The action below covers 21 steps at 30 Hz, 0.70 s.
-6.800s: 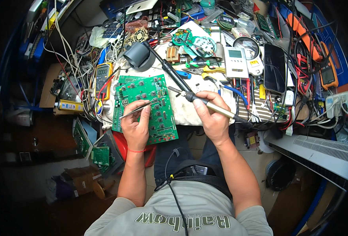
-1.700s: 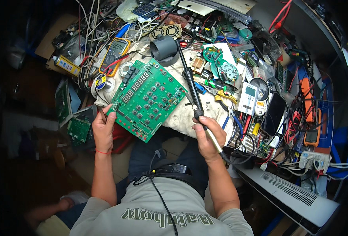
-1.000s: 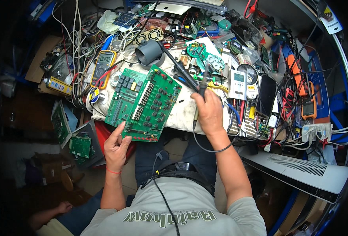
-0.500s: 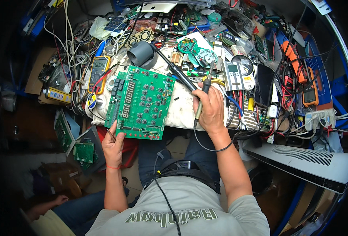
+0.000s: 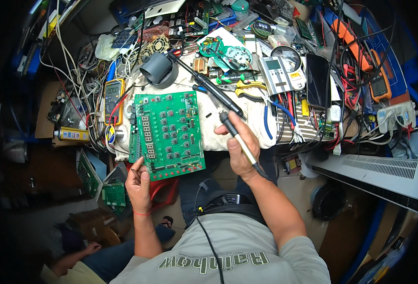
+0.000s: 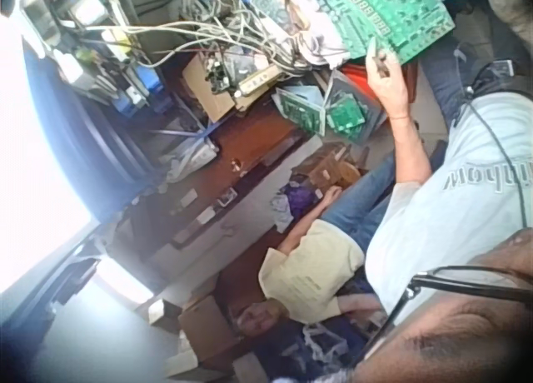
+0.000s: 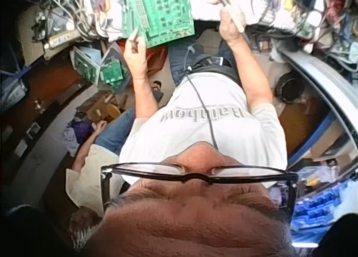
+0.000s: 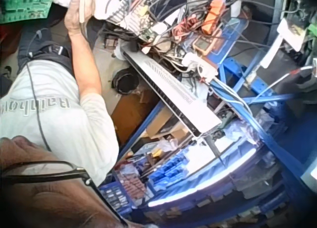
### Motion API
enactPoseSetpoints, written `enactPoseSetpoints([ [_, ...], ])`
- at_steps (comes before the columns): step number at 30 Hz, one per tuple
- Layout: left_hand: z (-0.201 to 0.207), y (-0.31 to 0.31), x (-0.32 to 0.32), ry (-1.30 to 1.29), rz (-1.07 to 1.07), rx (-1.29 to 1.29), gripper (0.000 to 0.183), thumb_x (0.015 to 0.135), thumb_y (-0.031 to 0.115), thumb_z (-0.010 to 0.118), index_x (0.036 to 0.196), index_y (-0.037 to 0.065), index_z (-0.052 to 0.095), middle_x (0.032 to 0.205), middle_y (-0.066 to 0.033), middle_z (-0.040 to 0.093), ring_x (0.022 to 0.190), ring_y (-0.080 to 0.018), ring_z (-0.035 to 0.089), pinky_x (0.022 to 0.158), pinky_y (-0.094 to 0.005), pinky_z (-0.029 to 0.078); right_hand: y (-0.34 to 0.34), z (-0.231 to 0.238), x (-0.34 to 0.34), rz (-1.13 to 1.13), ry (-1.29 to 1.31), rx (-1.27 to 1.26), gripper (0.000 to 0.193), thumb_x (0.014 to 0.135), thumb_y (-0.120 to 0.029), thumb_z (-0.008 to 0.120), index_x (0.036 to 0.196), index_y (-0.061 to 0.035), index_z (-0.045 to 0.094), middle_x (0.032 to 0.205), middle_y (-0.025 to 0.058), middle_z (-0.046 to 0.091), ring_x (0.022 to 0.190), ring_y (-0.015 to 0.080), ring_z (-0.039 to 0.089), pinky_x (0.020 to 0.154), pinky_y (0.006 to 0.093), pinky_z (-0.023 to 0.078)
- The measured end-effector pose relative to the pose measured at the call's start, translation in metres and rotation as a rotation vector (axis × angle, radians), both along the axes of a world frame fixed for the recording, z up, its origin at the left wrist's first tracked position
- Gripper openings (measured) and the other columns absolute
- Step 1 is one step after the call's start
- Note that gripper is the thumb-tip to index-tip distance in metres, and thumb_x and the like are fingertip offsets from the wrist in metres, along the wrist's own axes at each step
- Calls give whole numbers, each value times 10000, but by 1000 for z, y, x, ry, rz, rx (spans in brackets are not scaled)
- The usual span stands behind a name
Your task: The person uses a soldering iron and tweezers to solder components on a green circuit board. They repeatedly heat joints and apply solder, then flip the board to work on the opposite side.
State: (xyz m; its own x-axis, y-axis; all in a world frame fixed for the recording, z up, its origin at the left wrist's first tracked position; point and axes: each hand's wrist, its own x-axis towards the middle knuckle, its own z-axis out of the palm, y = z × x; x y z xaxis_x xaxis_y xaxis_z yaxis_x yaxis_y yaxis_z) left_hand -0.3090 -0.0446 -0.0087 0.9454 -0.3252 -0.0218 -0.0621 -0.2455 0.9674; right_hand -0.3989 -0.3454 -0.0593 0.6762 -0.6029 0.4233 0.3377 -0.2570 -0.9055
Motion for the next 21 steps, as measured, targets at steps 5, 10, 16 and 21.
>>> enactPoseSetpoints([
  [5,-8,4,9,92,36,102,441,1072,223,680,1399,-66,620,1075,-8,669,959,-71,589,891,-234,482,12,-3,4,38,-36,-114,505,1080,-343,608,1431,20,603,1016,153,747,901,282,696,838,397,541],
  [10,-6,7,18,150,-29,266,393,1066,183,681,1366,-68,642,1090,-47,718,974,-87,629,900,-250,501,20,3,4,3,23,-198,380,984,-128,711,1332,19,664,1013,151,736,892,288,696,824,393,554],
  [16,-6,10,23,220,-116,223,305,1046,136,700,1262,-78,690,1056,-117,786,996,-124,695,935,-279,527,32,12,5,-22,61,-210,304,944,-55,730,1236,22,695,968,147,710,862,297,683,799,393,555],
  [21,-13,16,26,231,-102,203,226,1035,72,700,1203,-79,690,1086,-118,776,1028,-121,720,920,-259,551,44,5,4,-4,112,-256,293,1015,-84,686,1295,0,670,1103,177,693,919,256,692,802,350,562],
])
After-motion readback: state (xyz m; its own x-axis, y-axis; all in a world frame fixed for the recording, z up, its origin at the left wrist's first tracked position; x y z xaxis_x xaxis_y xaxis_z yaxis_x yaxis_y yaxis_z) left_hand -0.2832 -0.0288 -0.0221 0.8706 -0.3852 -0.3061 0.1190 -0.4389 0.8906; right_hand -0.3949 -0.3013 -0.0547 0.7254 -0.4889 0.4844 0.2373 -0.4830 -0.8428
